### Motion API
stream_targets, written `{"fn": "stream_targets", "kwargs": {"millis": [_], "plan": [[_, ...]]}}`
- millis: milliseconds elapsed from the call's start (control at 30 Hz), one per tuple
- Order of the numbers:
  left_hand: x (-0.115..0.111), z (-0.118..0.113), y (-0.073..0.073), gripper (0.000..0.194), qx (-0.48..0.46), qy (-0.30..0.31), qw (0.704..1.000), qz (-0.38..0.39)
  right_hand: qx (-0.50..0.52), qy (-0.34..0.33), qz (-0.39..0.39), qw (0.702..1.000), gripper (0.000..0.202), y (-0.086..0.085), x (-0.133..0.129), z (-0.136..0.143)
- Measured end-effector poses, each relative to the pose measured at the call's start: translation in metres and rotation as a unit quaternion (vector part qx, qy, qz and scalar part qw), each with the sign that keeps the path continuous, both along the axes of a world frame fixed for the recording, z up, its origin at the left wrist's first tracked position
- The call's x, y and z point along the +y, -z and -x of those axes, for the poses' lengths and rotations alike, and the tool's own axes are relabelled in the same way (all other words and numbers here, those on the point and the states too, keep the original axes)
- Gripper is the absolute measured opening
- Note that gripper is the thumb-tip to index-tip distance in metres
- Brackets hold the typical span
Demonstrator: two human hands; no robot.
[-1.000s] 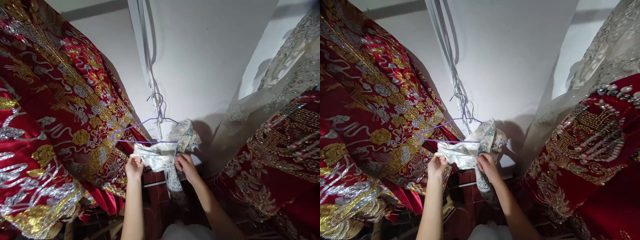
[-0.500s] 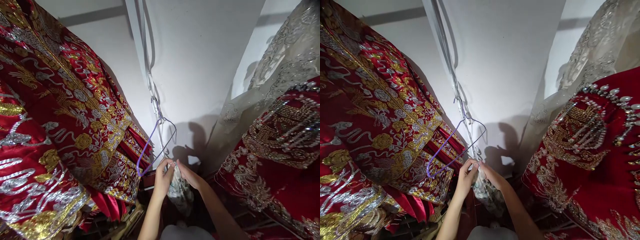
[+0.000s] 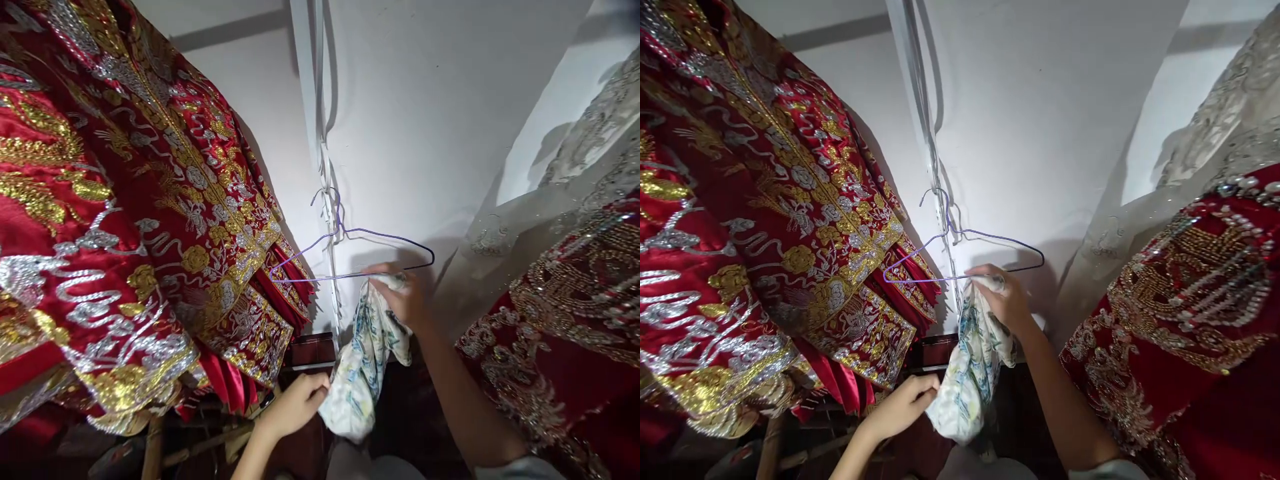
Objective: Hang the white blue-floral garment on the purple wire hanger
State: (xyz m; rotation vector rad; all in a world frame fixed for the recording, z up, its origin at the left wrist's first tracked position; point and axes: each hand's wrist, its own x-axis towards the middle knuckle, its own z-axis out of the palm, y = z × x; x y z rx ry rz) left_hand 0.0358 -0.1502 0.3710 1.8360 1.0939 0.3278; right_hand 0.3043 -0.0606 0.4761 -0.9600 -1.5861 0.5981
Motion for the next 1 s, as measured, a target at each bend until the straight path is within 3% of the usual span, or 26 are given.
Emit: {"fn": "stream_targets", "kwargs": {"millis": [100, 233, 400, 500, 633, 700, 867, 1000], "plan": [[0.002, 0.018, -0.011, 0.024, -0.045, -0.069, 0.996, -0.014, -0.067, -0.004, 0.018, 0.998, 0.029, 0.005, 0.022, 0.007], [0.003, 0.028, -0.025, 0.033, -0.117, -0.132, 0.984, 0.019, -0.135, 0.000, 0.077, 0.988, 0.026, 0.031, 0.037, 0.008], [0.009, 0.041, -0.053, 0.030, -0.015, -0.078, 0.997, -0.022, -0.117, 0.076, 0.065, 0.988, 0.031, 0.043, 0.033, -0.014], [0.029, 0.057, -0.075, 0.018, 0.091, -0.061, 0.984, -0.140, -0.131, 0.109, 0.057, 0.984, 0.034, 0.037, 0.030, -0.027], [0.068, 0.069, -0.100, 0.014, 0.166, -0.140, 0.912, -0.348, -0.163, 0.140, 0.048, 0.975, 0.042, 0.030, 0.025, -0.035], [0.083, 0.065, -0.112, 0.017, 0.142, -0.165, 0.897, -0.386, -0.164, 0.156, 0.056, 0.972, 0.044, 0.027, 0.023, -0.036], [0.102, 0.035, -0.138, 0.021, 0.040, -0.177, 0.917, -0.357, -0.138, 0.115, 0.095, 0.979, 0.041, 0.024, 0.015, -0.022], [0.121, 0.016, -0.145, 0.023, -0.008, -0.153, 0.906, -0.395, -0.106, 0.056, 0.098, 0.988, 0.032, 0.019, -0.001, -0.009]]}}
